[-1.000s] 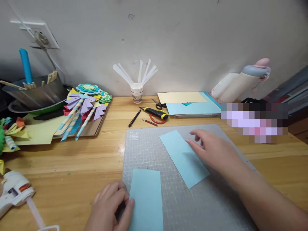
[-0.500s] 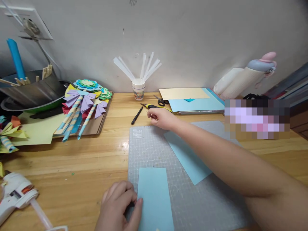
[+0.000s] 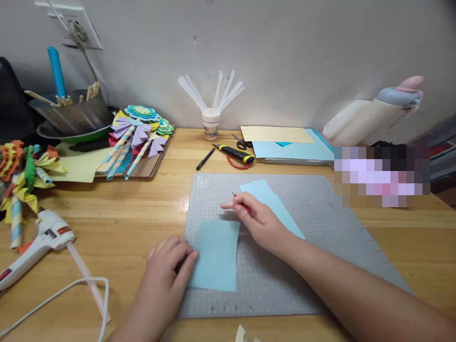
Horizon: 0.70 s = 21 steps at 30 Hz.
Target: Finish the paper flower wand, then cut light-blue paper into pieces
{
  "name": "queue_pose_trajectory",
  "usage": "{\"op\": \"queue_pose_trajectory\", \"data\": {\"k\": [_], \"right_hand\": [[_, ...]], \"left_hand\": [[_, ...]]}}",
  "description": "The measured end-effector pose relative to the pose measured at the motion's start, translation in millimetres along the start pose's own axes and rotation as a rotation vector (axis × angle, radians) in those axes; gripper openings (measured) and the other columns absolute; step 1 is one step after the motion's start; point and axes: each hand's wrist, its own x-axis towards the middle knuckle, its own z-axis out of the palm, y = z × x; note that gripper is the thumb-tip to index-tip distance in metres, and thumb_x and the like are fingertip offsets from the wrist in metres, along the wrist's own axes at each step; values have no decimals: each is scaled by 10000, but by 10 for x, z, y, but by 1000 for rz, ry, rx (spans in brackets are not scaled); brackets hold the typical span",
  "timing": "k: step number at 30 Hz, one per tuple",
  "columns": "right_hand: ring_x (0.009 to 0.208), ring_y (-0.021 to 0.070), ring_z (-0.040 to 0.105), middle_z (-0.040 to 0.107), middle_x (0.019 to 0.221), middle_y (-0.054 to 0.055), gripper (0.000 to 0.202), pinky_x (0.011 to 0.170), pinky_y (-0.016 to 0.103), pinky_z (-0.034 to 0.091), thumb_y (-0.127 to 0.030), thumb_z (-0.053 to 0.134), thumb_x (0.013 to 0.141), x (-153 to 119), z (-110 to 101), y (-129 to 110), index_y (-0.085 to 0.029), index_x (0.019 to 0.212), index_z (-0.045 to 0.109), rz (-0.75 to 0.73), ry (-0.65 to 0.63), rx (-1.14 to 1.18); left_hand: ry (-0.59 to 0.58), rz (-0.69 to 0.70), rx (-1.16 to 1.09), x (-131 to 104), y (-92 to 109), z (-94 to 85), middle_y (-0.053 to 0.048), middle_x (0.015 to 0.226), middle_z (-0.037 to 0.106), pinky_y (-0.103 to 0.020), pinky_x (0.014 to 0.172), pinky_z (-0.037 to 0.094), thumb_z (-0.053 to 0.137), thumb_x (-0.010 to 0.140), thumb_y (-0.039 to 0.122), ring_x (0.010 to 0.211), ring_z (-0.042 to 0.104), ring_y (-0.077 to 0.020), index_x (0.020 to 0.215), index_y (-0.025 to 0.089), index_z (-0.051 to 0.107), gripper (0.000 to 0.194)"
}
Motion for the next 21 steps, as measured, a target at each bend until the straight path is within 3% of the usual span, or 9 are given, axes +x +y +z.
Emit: {"op": "queue_pose_trajectory", "data": {"k": [2,5,8,11,15,21], "right_hand": [[859,167,562,616,942,21,101,768,315,417,-310,525,887,-57,53,33,-229,884,465,-48,-92,-214],[712,139,455,489,783,-33,134,673,275,364,-225,548,833,-84,83,111,-237,861,417,-86,-128,-316],[683,133,405,421,745,-48,146,657,265,331,-201,532,819,-76,92,190,-239,834,392,-109,-158,-336],[692,133,401,415,760,-45,148,665,264,331,-211,540,811,-65,109,229,-237,831,396,-121,-168,-310],[696,132,413,423,767,-44,142,663,263,336,-220,547,810,-67,158,231,-237,837,409,-109,-181,-309],[682,126,420,450,766,-51,159,655,263,334,-214,563,801,-69,221,201,-240,825,408,-89,-189,-415]], "left_hand": [[-1,-8,-2,8,12,4,-20,836,618,-338,765,409,417,929,402,846,557,-198,744,226,588,308],[49,-7,2,-49,40,5,-27,894,638,-350,787,417,435,919,414,874,574,-206,825,233,617,274],[300,-4,15,-296,71,48,-23,952,650,-354,817,423,502,888,352,904,591,-208,977,253,608,170],[569,74,52,-684,74,178,-19,871,624,-358,798,410,539,843,203,851,582,-203,987,264,587,163],[547,217,175,-1060,-3,418,-37,941,625,-362,804,396,585,762,93,878,573,-209,1070,282,606,362],[566,273,289,-1134,-157,555,-69,1050,564,-377,873,373,583,789,127,951,534,-220,1171,313,632,428]]}}
